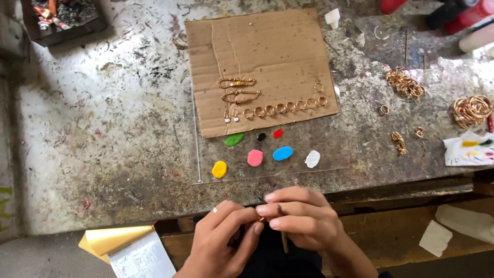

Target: Applying paint or enamel to small jewelry components using a fine-tipped brush at a workshop bench.

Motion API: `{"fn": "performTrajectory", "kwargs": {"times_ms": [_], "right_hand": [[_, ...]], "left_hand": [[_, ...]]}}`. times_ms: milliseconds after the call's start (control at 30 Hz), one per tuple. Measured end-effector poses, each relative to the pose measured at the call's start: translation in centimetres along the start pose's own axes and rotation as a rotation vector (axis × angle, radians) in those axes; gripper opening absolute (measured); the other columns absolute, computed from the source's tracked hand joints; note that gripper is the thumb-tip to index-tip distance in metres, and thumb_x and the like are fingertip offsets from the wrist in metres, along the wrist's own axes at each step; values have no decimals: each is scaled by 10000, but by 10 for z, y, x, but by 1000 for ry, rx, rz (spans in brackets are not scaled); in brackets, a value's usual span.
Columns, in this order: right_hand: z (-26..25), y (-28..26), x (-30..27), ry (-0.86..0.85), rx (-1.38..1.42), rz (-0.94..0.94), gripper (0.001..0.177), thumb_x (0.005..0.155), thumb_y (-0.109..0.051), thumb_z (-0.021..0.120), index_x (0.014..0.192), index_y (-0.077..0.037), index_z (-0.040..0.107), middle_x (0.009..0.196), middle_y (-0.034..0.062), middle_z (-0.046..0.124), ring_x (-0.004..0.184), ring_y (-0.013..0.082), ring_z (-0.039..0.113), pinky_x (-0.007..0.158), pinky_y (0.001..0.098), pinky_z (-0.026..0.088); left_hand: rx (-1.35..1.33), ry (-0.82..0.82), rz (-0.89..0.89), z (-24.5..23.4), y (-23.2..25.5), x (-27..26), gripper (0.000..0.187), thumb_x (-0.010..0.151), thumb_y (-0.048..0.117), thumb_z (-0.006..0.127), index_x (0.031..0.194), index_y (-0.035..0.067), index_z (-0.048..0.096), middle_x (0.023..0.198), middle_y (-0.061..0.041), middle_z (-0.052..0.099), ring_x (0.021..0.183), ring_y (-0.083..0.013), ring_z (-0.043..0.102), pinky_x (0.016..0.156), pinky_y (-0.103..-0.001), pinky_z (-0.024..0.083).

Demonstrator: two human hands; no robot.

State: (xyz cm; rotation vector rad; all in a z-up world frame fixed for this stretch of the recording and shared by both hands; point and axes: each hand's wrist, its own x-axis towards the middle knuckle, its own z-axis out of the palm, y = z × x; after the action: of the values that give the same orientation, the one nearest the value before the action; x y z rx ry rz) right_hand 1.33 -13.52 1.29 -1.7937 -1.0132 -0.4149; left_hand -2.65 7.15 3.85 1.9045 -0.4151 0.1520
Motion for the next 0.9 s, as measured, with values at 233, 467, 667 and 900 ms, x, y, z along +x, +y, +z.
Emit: {"fn": "performTrajectory", "kwargs": {"times_ms": [233, 467, 667, 900], "right_hand": [[9, -5, 10, 69, 107, 124, 80, 1002, -148, 634, 1035, -115, 569, 934, 71, 755, 849, 220, 699, 769, 279, 650], [13, 2, 1, 67, 70, 125, 136, 966, -122, 676, 1026, -123, 554, 853, 52, 727, 774, 184, 690, 752, 283, 611], [12, 1, -1, 24, 66, 110, 165, 971, -99, 672, 1064, -125, 538, 905, 58, 706, 876, 241, 734, 767, 325, 654], [19, -14, 7, 146, 468, 278, 217, 941, 6, 683, 1075, -71, 531, 942, 127, 629, 743, 287, 778, 668, 369, 730]], "left_hand": [[-79, -65, -32, -11, -5, 0, 108, 991, 147, 616, 994, 56, 674, 855, -55, 677, 646, -196, 548, 622, -304, 447], [-114, -45, -117, -13, -10, -4, 96, 981, 137, 634, 981, 79, 710, 792, -23, 652, 596, -158, 501, 585, -271, 433], [-173, -104, -224, -14, -11, -6, 147, 999, 182, 597, 919, 96, 686, 734, -7, 619, 566, -145, 494, 541, -276, 406], [-227, -119, -158, -16, -12, -5, 145, 1004, 160, 599, 950, 67, 696, 670, -13, 484, 532, -147, 425, 510, -290, 357]]}}
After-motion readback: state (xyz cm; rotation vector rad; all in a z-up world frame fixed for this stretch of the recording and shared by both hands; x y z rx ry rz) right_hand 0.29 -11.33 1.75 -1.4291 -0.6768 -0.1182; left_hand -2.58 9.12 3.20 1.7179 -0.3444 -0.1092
